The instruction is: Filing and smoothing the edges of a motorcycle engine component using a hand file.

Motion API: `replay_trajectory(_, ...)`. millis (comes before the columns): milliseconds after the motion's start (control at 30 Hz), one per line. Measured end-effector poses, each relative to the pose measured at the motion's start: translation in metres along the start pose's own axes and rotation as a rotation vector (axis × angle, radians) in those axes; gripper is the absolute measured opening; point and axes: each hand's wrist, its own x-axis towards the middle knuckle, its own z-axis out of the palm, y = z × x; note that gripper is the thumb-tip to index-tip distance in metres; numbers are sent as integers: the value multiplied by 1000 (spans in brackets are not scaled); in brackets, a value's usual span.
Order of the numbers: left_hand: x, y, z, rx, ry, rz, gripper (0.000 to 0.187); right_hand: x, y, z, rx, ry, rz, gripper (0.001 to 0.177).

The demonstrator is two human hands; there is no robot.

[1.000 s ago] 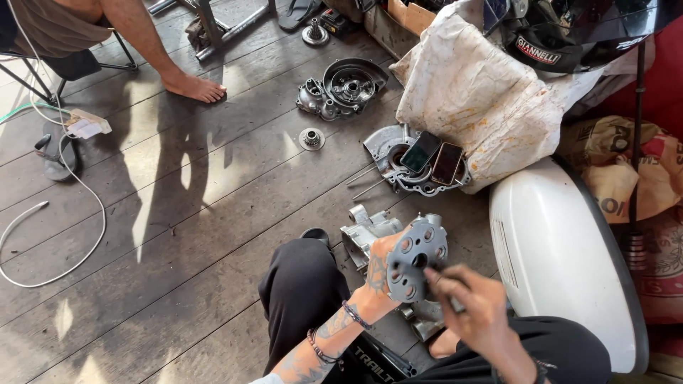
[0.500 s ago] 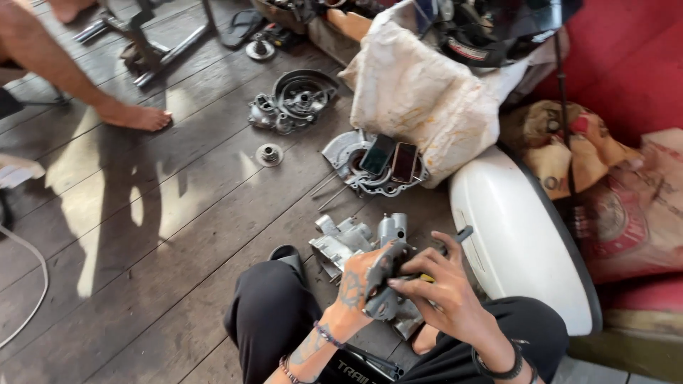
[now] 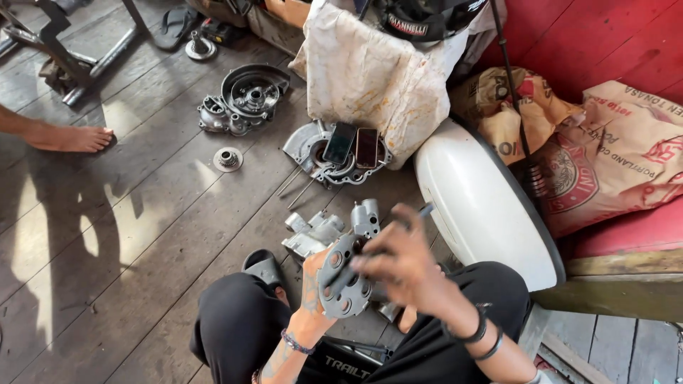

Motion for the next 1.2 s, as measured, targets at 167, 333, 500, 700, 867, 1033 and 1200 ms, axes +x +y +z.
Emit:
replay_trajectory(167,-9,-21,7,-226,52,106,24,3,7,-5,15,1,45,44)
replay_trajectory(333,1,-13,3,-387,57,114,33,5,-5,11,82,1,-28,32)
replay_trajectory(500,4,-10,-2,-325,34,180,23,0,26,3,-17,127,-48,30)
replay_trajectory(700,10,-10,-3,-225,48,239,19,-8,31,14,-30,133,-104,28)
replay_trajectory(867,14,-3,-6,-387,-3,226,21,3,0,9,69,85,-124,30)
replay_trajectory(1033,6,-18,0,-373,71,285,23,-13,36,15,70,137,-86,21)
replay_trajectory(1200,9,-14,-9,-326,76,260,25,-27,30,25,44,102,-112,28)
